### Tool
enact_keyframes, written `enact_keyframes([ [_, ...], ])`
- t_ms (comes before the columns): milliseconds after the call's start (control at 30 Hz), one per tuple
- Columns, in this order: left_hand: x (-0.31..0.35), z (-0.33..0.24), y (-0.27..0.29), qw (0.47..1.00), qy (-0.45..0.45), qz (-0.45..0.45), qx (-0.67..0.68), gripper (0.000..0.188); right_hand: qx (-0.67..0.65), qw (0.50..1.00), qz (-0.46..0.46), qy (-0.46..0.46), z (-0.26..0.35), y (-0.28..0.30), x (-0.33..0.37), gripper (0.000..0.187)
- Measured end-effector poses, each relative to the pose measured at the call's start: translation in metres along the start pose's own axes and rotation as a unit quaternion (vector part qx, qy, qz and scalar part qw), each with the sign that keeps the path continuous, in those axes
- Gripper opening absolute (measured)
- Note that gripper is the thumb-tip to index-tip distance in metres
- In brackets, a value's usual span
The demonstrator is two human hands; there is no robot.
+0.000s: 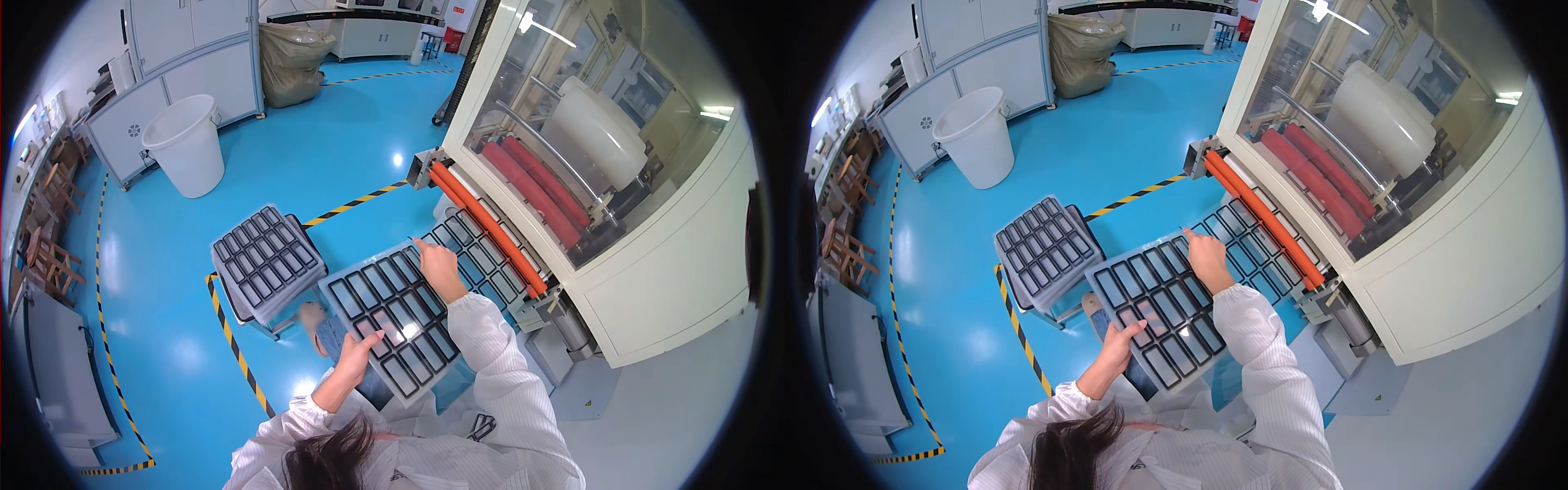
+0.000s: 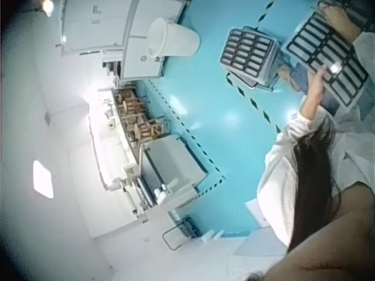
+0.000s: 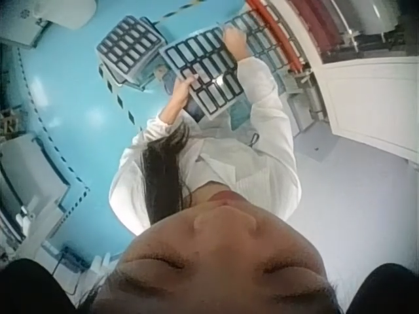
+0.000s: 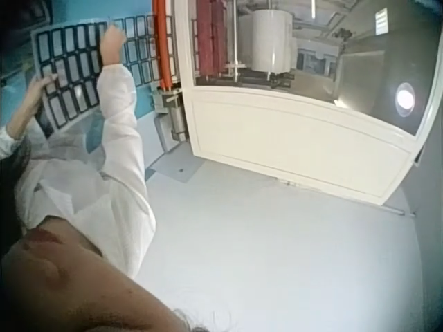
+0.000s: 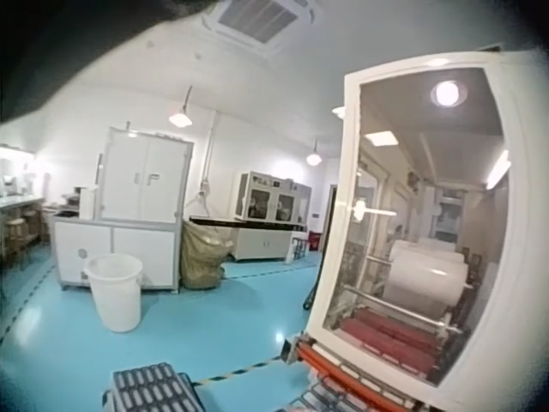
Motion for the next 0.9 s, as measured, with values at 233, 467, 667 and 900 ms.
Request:
enact_keyframes([
  [233, 0.015, -0.005, 0.017, 1.000, 0.003, 0.000, 0.023, 0.033, 0.045, 0.996, 0.056, 0.054, -0.001, 0.045, 0.064, 0.034],
  [467, 0.026, -0.012, 0.030, 0.998, 0.039, 0.010, 0.051, 0.043, 0.188, 0.942, 0.278, -0.007, -0.019, 0.158, 0.201, 0.028],
  [667, 0.005, -0.002, 0.035, 1.000, 0.018, -0.001, 0.009, 0.047, -0.067, 0.991, 0.058, 0.097, 0.046, 0.293, 0.146, 0.036],
  [900, -0.030, 0.037, -0.005, 0.997, 0.042, 0.039, 0.059, 0.035, -0.017, 0.931, -0.228, 0.286, 0.143, 0.358, 0.121, 0.027],
])
Point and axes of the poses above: each hand's wrist, its own x-axis away from the middle knuckle, its own y-axis out of the back of the hand, z = x × y, the point moved 2 cm from there along -x, towards the middle knuckle, and after that the axes turned 5 degrees about -z, right-handed, at the moved point
